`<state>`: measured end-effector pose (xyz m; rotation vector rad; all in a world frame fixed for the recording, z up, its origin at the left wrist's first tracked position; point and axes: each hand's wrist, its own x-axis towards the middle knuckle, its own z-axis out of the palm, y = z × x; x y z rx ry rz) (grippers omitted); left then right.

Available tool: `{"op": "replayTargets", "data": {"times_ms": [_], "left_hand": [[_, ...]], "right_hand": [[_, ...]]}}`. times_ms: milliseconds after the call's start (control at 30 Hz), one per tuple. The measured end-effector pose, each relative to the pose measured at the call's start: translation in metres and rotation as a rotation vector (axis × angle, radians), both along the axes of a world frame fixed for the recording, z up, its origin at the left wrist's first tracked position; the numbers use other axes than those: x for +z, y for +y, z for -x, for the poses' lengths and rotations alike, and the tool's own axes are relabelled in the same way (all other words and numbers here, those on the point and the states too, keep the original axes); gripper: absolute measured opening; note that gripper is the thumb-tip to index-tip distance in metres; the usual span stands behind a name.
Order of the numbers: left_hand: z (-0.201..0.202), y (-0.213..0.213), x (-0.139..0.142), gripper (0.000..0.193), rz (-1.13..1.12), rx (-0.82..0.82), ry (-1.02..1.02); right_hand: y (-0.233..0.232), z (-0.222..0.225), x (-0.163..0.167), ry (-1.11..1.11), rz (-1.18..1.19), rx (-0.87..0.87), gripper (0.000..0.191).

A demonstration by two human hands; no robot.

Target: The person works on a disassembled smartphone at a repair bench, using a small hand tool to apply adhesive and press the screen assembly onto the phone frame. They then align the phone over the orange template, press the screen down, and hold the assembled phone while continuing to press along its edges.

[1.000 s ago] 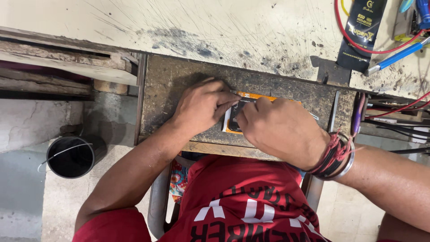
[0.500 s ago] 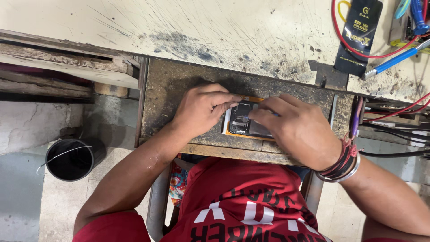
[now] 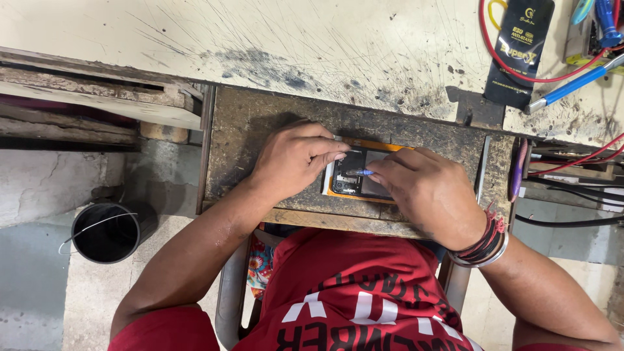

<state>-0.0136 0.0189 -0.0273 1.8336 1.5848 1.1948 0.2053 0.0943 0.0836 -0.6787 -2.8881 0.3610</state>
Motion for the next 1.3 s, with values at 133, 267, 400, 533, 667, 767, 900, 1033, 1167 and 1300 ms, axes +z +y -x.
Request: {"op": "replayTargets", "data": {"times_ms": [133, 267, 400, 533, 667, 767, 900, 1033, 1167, 1300], "left_hand": [[0.001, 0.0, 0.0, 0.012, -0.004, -0.004, 0.001], [0.002, 0.001, 0.002, 0.015, 0.05, -0.049, -0.114], [0.003, 0.001, 0.008, 0.015, 0.086, -0.069, -0.171], [0.004, 0.0, 0.012, 0.016, 0.11, -0.06, -0.202], [0.004, 0.0, 0.011, 0.011, 0.101, -0.045, -0.175], [0.004, -0.001, 0.01, 0.01, 0.069, -0.027, -0.137], [0.004, -0.006, 0.014, 0.01, 0.009, 0.056, -0.088], [0.011, -0.007, 0.028, 0.014, -0.196, 0.092, 0.145], [0.026, 0.021, 0.045, 0.019, -0.179, 0.096, 0.445], [0.04, 0.086, 0.061, 0.023, -0.156, 0.15, 0.692]], "right_hand": [[-0.001, -0.003, -0.003, 0.024, 0.027, -0.022, 0.016], [0.0, -0.004, -0.008, 0.113, 0.055, -0.081, 0.014], [0.0, -0.006, -0.013, 0.135, 0.137, -0.198, 0.014], [-0.002, -0.006, -0.02, 0.186, 0.165, -0.247, 0.016], [-0.002, -0.005, -0.026, 0.212, 0.193, -0.268, 0.016], [-0.003, -0.004, -0.03, 0.268, 0.206, -0.261, 0.015], [-0.006, -0.009, -0.037, 0.32, 0.195, -0.304, 0.014], [-0.01, -0.028, -0.047, 0.393, 0.151, -0.398, 0.015], [-0.016, -0.052, -0.062, 0.488, 0.082, -0.409, 0.015], [-0.02, -0.064, -0.076, 0.557, 0.088, -0.458, 0.016]]}}
